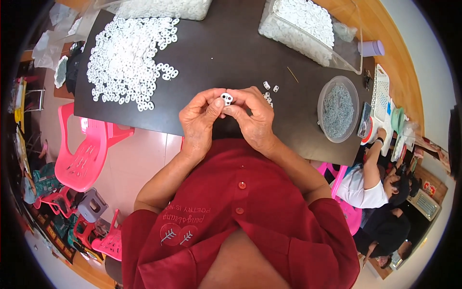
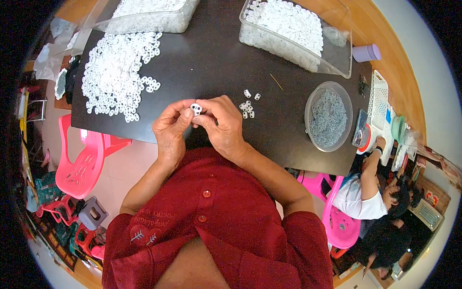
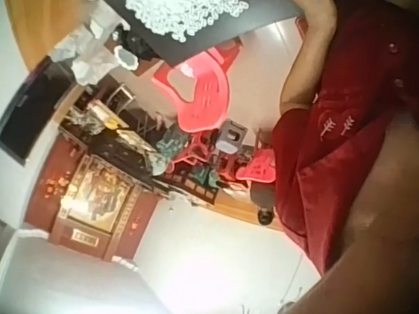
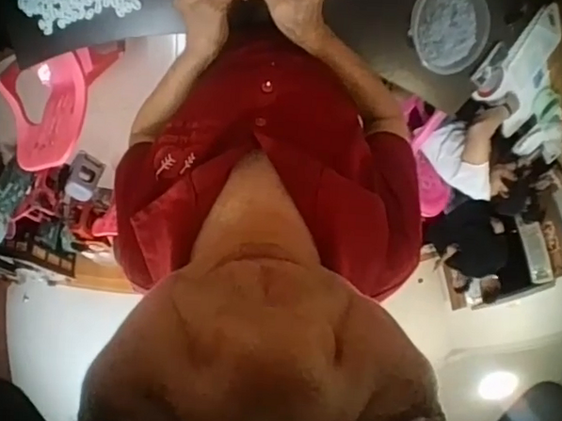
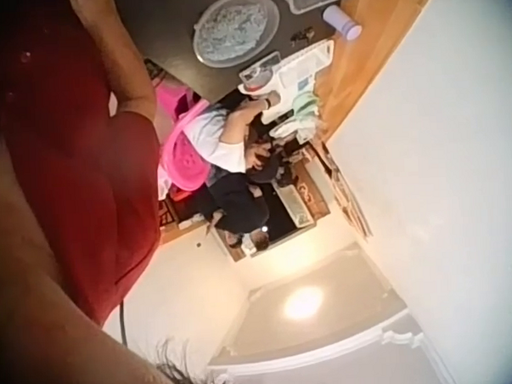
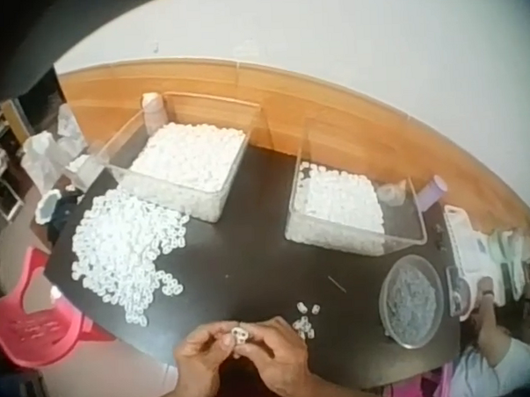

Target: The recorder is manually assembling small white plastic components at a workbench.

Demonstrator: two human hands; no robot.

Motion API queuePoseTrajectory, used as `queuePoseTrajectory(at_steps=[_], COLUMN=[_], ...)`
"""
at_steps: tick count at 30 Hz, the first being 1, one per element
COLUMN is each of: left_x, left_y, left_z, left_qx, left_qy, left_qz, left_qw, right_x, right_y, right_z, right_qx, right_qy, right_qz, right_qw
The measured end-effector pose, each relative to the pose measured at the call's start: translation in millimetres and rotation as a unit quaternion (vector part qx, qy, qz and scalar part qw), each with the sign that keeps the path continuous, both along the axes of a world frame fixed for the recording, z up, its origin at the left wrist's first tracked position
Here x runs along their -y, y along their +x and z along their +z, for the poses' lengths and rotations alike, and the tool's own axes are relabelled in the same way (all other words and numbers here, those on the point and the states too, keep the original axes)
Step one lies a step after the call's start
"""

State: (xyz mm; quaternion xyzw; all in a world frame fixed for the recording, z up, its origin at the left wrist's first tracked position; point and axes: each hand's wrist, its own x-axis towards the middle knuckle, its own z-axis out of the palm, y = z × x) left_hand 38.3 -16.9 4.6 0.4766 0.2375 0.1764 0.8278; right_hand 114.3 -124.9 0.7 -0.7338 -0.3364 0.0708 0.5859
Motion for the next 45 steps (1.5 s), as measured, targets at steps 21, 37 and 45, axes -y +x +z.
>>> queuePoseTrajectory(at_steps=[21, 37, 45], left_x=[6.0, 16.0, 29.1], left_y=[4.5, 10.8, 20.3], left_z=[15.2, 18.4, 11.4], left_qx=[0.062, 0.091, 0.058], left_qy=[0.143, 0.268, 0.228], left_qz=[0.067, 0.127, 0.128], left_qw=[0.986, 0.951, 0.964], right_x=[-14.3, -10.6, -4.2], right_y=[1.7, 5.9, 13.5], right_z=[22.0, 31.4, 21.9], right_qx=[0.08, 0.198, 0.222], right_qy=[0.051, 0.047, 0.038], right_qz=[-0.012, -0.007, -0.018], right_qw=[0.995, 0.979, 0.974])
